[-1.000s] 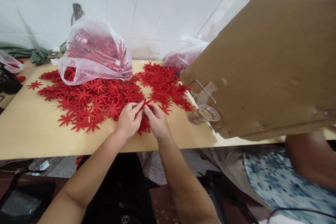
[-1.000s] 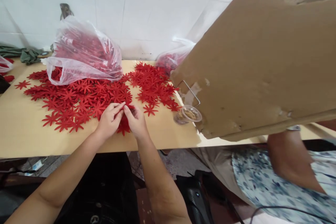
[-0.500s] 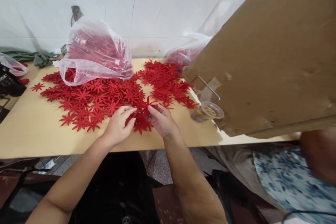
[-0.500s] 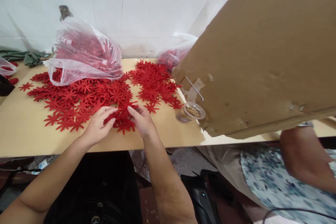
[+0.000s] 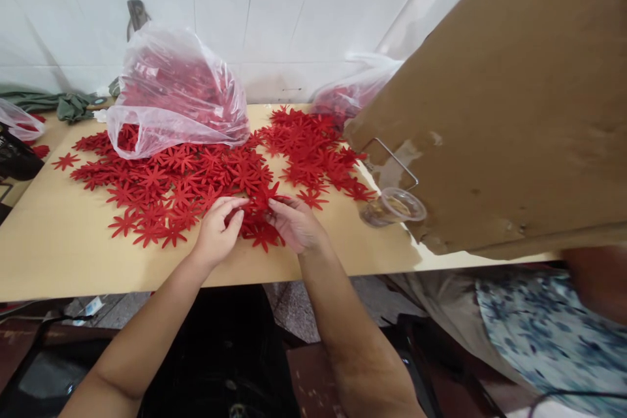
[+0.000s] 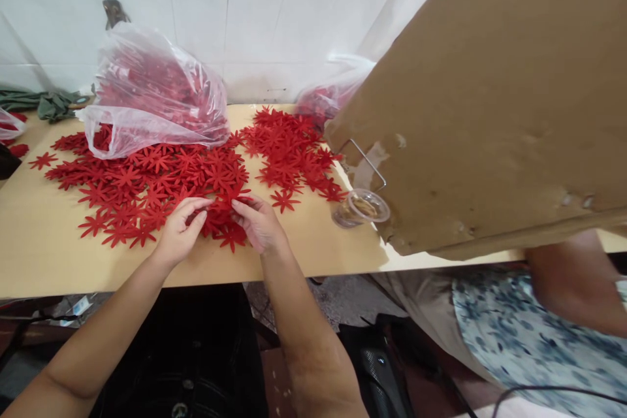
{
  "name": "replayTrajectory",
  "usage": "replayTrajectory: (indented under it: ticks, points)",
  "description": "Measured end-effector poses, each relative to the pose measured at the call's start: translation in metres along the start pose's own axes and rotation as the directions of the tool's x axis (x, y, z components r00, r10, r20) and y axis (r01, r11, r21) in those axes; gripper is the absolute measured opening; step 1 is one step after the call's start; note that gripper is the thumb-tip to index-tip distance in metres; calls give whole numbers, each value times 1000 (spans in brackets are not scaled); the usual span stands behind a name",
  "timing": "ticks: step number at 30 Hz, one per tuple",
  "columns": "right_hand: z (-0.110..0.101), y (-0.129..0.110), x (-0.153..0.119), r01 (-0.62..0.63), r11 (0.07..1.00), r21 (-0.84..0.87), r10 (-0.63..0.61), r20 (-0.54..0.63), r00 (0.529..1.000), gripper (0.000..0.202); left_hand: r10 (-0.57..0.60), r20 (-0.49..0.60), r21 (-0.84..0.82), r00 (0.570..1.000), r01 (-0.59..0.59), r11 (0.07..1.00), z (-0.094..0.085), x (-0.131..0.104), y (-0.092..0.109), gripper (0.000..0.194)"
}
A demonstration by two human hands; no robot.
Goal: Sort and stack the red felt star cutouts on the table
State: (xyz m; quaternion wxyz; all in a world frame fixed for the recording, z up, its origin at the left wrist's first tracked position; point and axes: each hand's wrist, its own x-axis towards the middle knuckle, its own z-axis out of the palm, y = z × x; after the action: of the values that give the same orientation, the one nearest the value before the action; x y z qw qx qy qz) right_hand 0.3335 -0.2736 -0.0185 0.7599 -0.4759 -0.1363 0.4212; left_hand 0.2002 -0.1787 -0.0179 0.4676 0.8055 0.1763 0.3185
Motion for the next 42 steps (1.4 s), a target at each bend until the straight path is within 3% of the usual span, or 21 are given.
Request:
replayTrajectory:
  ticks: [6,11,18,26,28,35,42]
  points:
    - [11,4,3,98,984,-151,-107,-52,993,34,-69,-88,-122,994,58,991,0,2,-9,24]
    - [24,4,2,153,934,-322,-167,-16,986,34,-56,-125,-96,991,44,994,-3,-1,-5,23]
    - [31,11,3,210,893,-398,-209,46,977,40,-65,-125,-106,990,52,993,-4,-4,-3,25]
    - [38,17,5,209,894,-397,-188,92,978,41,5,-111,-35,994,-8,999,-3,-5,-7,39]
    - [39,18,4,198,899,-391,-173,99,980,40,23,-119,-42,993,-28,999,-3,-5,-8,35]
    - [40,17,-3,112,936,-334,-52,184,982,36,-121,-172,-143,978,96,985,-4,-4,-9,23]
    - [44,16,-4,151,923,-355,-110,134,985,39,-123,-228,-127,966,96,987,-8,-4,-8,15]
